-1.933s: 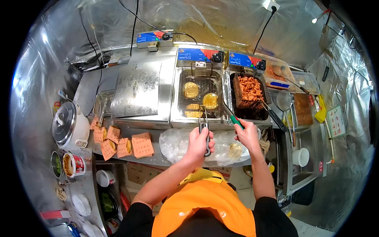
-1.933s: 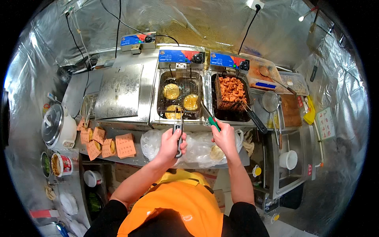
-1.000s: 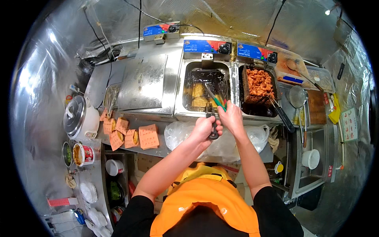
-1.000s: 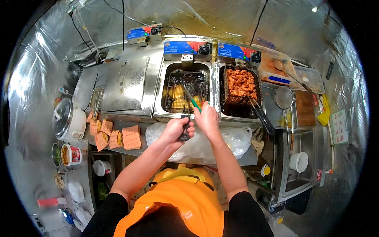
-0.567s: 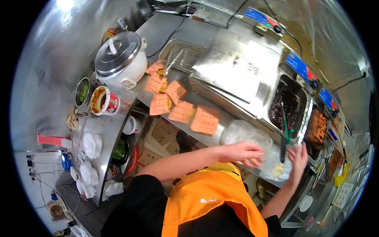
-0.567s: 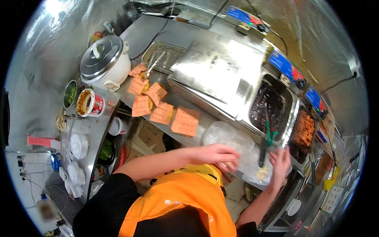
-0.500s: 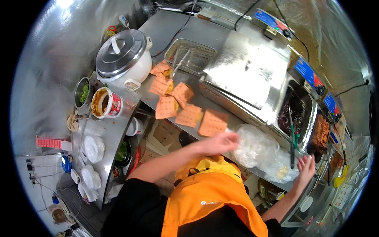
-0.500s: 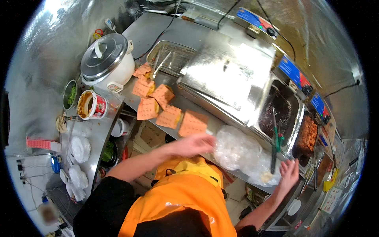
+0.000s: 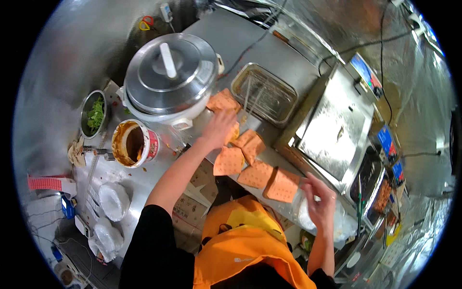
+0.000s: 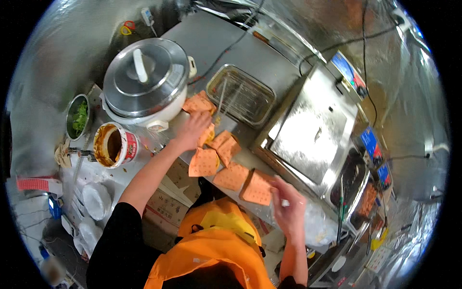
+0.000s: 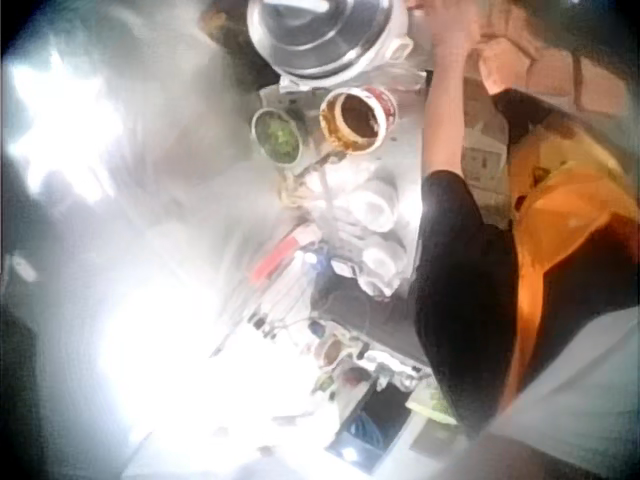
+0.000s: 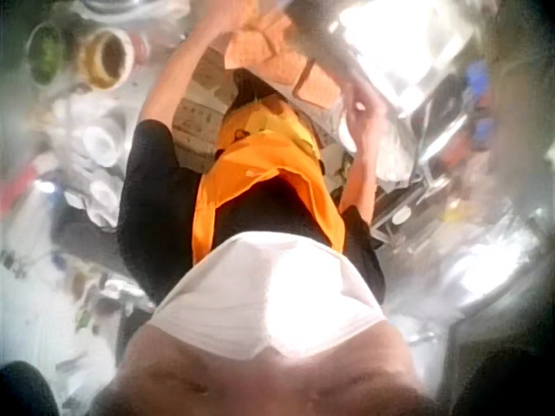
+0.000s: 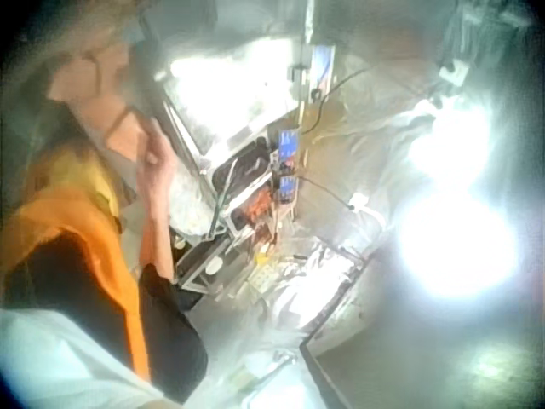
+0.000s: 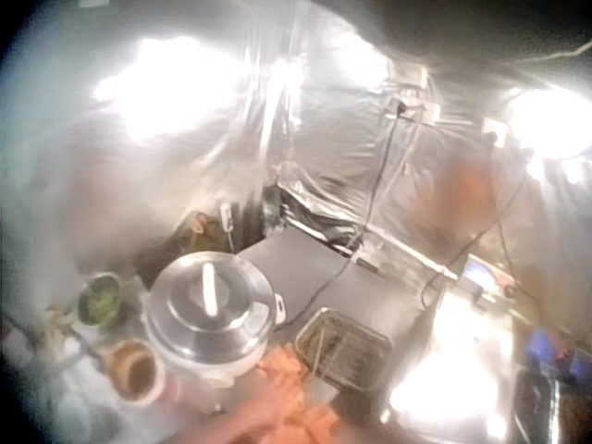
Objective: The person prepares food items by frying them in a deep fryer, applying sauce to a bun, and adding lettuce and meat filling.
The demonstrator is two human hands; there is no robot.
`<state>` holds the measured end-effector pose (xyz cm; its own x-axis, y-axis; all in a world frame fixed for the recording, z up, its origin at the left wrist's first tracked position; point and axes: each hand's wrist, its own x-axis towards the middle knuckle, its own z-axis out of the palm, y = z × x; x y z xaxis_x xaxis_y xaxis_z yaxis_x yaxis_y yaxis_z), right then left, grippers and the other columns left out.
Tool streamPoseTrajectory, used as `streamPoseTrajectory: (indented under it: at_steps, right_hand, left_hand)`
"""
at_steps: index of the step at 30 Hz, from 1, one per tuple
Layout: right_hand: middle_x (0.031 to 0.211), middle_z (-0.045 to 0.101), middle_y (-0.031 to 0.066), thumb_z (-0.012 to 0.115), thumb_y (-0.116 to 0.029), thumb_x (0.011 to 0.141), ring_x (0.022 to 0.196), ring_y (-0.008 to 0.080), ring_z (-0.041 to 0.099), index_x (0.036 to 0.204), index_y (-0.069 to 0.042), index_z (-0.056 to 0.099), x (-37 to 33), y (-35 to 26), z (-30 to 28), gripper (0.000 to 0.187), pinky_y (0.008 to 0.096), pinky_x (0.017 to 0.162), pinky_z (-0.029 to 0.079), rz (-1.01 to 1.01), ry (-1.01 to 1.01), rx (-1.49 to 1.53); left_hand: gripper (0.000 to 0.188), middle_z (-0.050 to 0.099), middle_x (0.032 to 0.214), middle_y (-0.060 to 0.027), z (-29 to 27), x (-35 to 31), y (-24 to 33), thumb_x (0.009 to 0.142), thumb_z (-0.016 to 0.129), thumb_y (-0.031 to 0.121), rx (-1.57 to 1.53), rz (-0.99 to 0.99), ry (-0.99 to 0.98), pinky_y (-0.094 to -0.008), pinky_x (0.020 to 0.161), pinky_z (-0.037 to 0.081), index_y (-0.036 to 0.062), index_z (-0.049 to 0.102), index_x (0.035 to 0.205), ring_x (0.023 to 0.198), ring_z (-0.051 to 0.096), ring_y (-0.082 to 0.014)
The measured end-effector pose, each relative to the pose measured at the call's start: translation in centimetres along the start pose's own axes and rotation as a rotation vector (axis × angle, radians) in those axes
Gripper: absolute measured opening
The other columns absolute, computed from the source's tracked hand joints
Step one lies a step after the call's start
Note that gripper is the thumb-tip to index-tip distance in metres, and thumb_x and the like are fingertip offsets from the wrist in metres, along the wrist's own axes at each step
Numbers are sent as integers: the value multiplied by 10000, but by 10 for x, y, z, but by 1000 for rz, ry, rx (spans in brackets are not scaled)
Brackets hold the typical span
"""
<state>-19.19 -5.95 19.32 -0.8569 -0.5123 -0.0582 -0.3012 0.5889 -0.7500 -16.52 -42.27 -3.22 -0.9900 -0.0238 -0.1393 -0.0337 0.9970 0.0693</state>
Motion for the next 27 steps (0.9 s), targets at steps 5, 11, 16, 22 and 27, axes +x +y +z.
streamPoseTrajectory:
  at_steps: [5, 11, 16, 22, 27]
  right_hand:
    - [1016, 695, 171, 700, -117, 928, 868, 365, 709, 1248, -27, 661, 175, -105, 134, 335, 431, 731, 575, -535, -68, 74]
    - [962, 684, 209, 694, -430, 905, 840, 410, 699, 1455, 23, 439, 317, -205, 304, 757, 500, 710, 590, -674, 82, -104]
    - [799, 701, 211, 663, -257, 870, 728, 427, 700, 1279, 3, 573, 331, -202, 316, 492, 525, 707, 580, -727, -137, 114]
    - [773, 705, 212, 651, -279, 899, 695, 368, 708, 1016, 8, 663, 390, -131, 152, 310, 460, 649, 570, -219, 20, 394]
    - [941, 710, 302, 645, -318, 878, 961, 487, 687, 985, 42, 670, 499, 68, 127, 376, 529, 868, 531, -38, 386, -237]
  left_hand:
    - [691, 440, 1558, -110, 45, 12, -19, 868, 708, 234, 49, 109, 117, -451, 1196, 320, 102, 464, 1500, 1481, 350, -325]
    - [492, 541, 1445, -91, 17, 25, -14, 938, 613, 191, -464, -106, 103, -420, 1172, 349, 152, 545, 1423, 1386, 463, -281]
    - [390, 584, 1398, -80, 33, 35, -7, 978, 568, 171, -212, 22, 119, -401, 1159, 360, 175, 592, 1368, 1354, 504, -257]
    - [407, 573, 1356, -45, 25, 20, -6, 929, 622, 155, 170, 126, -120, -397, 1132, 358, 138, 584, 1334, 1345, 472, -224]
    - [686, 566, 1342, -79, -30, 11, 1, 784, 771, 132, 101, 3, 45, -399, 1078, 366, 60, 529, 1421, 1344, 465, -252]
